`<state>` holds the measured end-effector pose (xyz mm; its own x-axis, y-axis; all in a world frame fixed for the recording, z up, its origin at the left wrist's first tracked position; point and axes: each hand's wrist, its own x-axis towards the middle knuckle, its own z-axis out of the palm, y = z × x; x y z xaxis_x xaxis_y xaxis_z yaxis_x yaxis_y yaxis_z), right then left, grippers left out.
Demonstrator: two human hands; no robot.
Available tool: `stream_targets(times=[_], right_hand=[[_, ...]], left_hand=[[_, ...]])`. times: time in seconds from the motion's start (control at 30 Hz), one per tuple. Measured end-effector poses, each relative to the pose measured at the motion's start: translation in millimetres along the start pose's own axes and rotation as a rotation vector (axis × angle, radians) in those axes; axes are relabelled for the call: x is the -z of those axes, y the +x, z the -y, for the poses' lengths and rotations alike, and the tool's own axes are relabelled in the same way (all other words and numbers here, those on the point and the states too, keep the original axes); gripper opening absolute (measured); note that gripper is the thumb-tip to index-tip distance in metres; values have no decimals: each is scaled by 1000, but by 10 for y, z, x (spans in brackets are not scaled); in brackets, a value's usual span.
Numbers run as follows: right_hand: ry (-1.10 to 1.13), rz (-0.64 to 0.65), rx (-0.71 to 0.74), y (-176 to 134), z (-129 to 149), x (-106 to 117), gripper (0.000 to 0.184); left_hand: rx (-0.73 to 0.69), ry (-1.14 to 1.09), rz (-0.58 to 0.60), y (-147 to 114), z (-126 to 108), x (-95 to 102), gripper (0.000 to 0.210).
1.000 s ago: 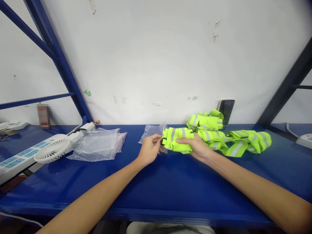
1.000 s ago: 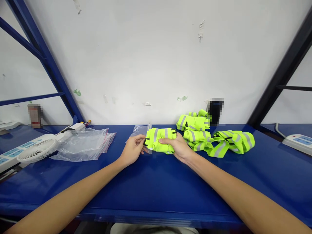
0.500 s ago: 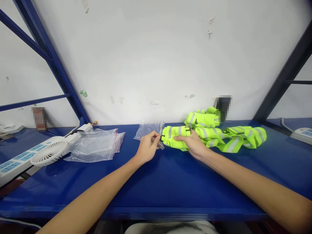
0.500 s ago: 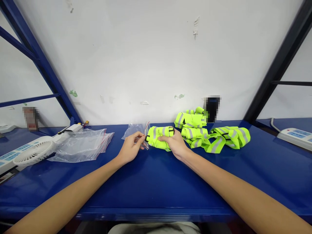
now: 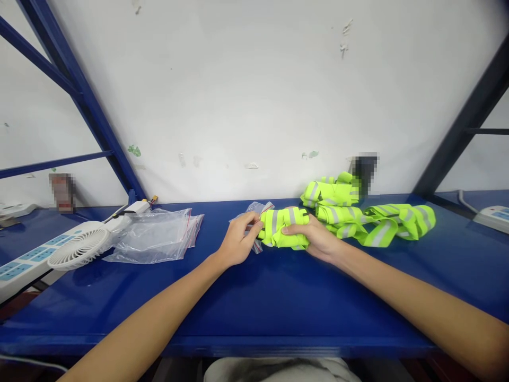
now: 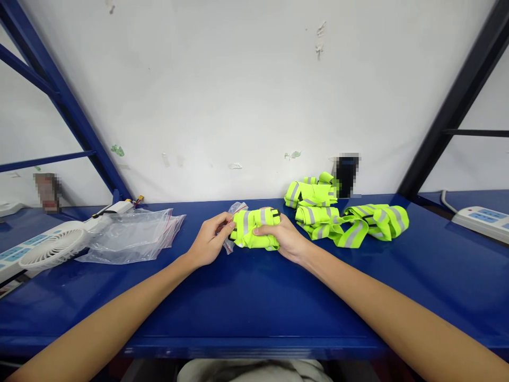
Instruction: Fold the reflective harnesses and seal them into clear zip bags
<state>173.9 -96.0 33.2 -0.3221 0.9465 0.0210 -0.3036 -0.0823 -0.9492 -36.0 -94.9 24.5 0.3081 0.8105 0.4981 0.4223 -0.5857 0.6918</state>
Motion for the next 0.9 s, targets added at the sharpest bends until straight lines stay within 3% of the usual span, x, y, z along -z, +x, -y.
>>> stream_targets(times=[0.1,0.27,0.5,0.67,0.9], right_hand=[[33,4,-52,-22,-1,-46,36],[145,-62,12,-30,-54,-113,51],[125,-97,25,-51,-39,-177,51],[97,-155,78,-58,-38,-200,47],[-96,-206,268,26,-61,-95,44]], left_hand=[[61,-15,-23,10,0,-2,28],[40,82,-28,12,13,-23,30],[113,-104,27,-40,94,-139,32],[61,-108,28,-3,80,-111,33],[-80,100,-211,48,19,-27,20]])
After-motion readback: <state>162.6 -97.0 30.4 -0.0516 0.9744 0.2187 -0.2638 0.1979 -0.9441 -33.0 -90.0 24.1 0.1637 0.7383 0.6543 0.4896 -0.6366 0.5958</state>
